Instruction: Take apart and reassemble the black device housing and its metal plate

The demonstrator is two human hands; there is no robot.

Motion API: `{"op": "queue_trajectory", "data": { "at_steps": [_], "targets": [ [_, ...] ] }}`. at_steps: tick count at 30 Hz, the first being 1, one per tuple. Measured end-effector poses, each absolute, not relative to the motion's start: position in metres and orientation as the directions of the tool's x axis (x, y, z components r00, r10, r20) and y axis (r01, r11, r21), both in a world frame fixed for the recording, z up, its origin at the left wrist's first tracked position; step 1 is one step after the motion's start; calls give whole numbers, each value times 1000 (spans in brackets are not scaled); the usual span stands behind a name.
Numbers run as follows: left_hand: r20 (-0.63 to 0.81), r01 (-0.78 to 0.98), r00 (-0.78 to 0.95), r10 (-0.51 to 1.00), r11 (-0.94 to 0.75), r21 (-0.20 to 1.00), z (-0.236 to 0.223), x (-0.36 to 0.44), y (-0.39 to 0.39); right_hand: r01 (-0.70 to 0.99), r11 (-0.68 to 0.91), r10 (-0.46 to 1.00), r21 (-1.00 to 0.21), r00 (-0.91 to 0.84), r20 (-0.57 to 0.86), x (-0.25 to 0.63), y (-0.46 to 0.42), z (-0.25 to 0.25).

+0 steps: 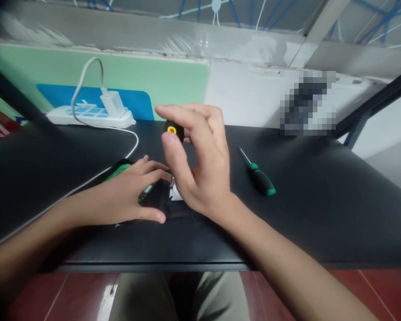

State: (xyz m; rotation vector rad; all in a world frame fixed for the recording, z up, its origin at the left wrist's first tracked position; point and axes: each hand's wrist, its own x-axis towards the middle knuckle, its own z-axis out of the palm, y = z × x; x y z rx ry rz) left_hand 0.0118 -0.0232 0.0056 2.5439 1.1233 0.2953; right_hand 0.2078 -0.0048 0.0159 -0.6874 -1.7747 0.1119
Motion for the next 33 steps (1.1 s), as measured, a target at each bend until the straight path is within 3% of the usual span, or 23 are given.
{"op": "queue_trajectory", "data": {
  "at_steps": [4,12,20,33],
  "targets": [
    [53,670,667,743,-629,394,5,11,-23,276,841,521,-465,-184,833,207,-4,16],
    [58,672,663,746,-628,393,5,12,-22,440,803,505,-403,-142,851,211,-3,20],
    [74,667,664,744,-635,389,4,11,-23,250,836,538,-489,-190,822,207,-8,17],
    [35,690,658,752,-622,370,7,13,-23,329,810,563,-485,-211,799,205,-7,21]
  ]
}}
